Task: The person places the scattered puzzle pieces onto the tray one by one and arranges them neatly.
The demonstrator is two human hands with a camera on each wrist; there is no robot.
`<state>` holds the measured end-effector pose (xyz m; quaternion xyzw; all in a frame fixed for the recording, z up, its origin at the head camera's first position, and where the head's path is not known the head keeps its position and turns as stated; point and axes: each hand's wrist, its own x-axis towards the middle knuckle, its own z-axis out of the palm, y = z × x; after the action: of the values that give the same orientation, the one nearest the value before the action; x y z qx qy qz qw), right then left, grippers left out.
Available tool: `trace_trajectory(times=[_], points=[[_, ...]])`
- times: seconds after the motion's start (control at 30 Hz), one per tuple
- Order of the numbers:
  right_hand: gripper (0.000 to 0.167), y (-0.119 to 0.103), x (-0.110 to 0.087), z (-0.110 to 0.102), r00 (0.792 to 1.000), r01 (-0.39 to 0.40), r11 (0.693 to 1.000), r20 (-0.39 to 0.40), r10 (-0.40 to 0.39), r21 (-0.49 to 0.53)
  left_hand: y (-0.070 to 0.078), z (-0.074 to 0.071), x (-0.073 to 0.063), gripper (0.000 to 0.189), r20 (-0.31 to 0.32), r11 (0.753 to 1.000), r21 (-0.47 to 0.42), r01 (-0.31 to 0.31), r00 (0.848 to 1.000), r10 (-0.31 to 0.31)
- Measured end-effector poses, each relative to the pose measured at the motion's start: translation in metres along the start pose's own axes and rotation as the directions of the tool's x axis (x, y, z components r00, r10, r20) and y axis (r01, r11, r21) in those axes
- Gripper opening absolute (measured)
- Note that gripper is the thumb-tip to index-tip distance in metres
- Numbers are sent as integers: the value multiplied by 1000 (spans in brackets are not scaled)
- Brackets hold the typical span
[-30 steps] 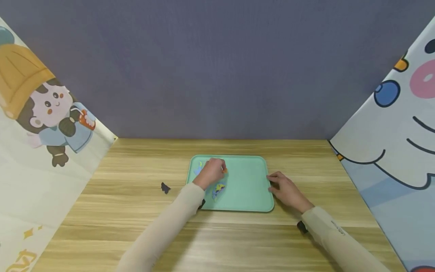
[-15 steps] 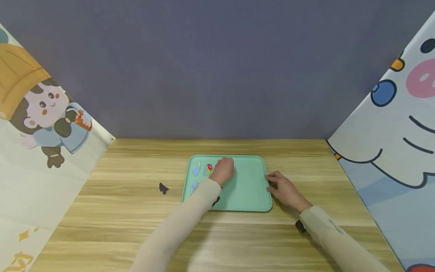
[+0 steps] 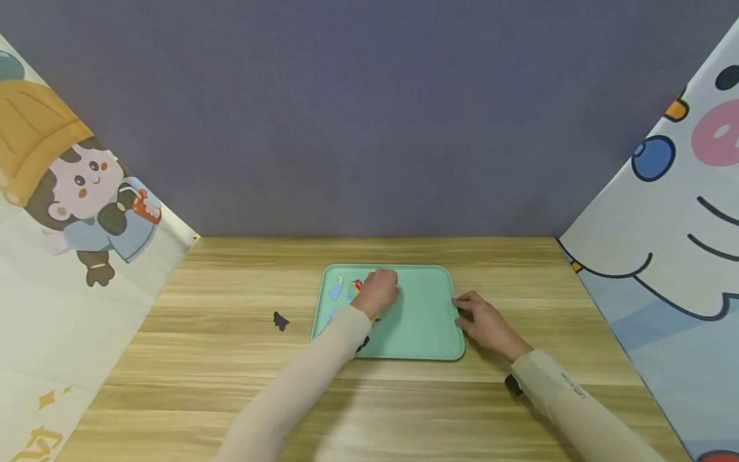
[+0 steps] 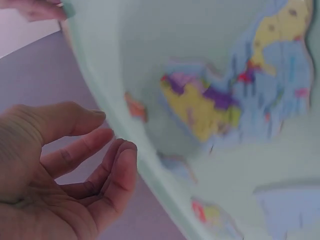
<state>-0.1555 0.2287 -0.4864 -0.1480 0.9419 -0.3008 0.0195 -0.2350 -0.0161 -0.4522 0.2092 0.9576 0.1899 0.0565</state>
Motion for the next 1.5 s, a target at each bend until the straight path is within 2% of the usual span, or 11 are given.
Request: trace_trajectory(times=[0.1,0.2,0.3,0.47,0.67,0.87,1.17,1.37,1.5], points=[[45,3,4,-3,1000,24,1000,-4,-24,-3,-3,-10,-2,13,-17,998,-58,12,1000,-13],[45,5,7,-5,999,32,999,-5,-32,-1,-7,-24,-6,29,-45,997,-79,28,999,-32],[44,7,11,-8,999,37,999,6,-37,3,-13,-39,-10,31,-67,995,-88,54,996,-60],[44,11,16,-12,999,46,999,16,-46,0,-32,-59,-19,31,-118,989,-108,100,987,-113],[45,12,17,-13,999,43,999,18,-43,-7,-58,-74,-33,33,-141,980,-106,169,973,-183],[44,12,17,-13,999,46,999,11,-46,-9,-78,-81,-50,35,-150,971,-104,216,962,-230],[46,12,17,-11,999,41,999,22,-41,-2,-108,-88,-82,47,-78,936,-88,339,935,-346],[45,13,17,-11,999,47,999,23,-47,-4,-131,-83,-103,51,-12,926,-66,373,927,-374],[46,13,17,-11,999,46,999,19,-46,-5,-142,-78,-113,55,20,915,-56,399,917,-399]])
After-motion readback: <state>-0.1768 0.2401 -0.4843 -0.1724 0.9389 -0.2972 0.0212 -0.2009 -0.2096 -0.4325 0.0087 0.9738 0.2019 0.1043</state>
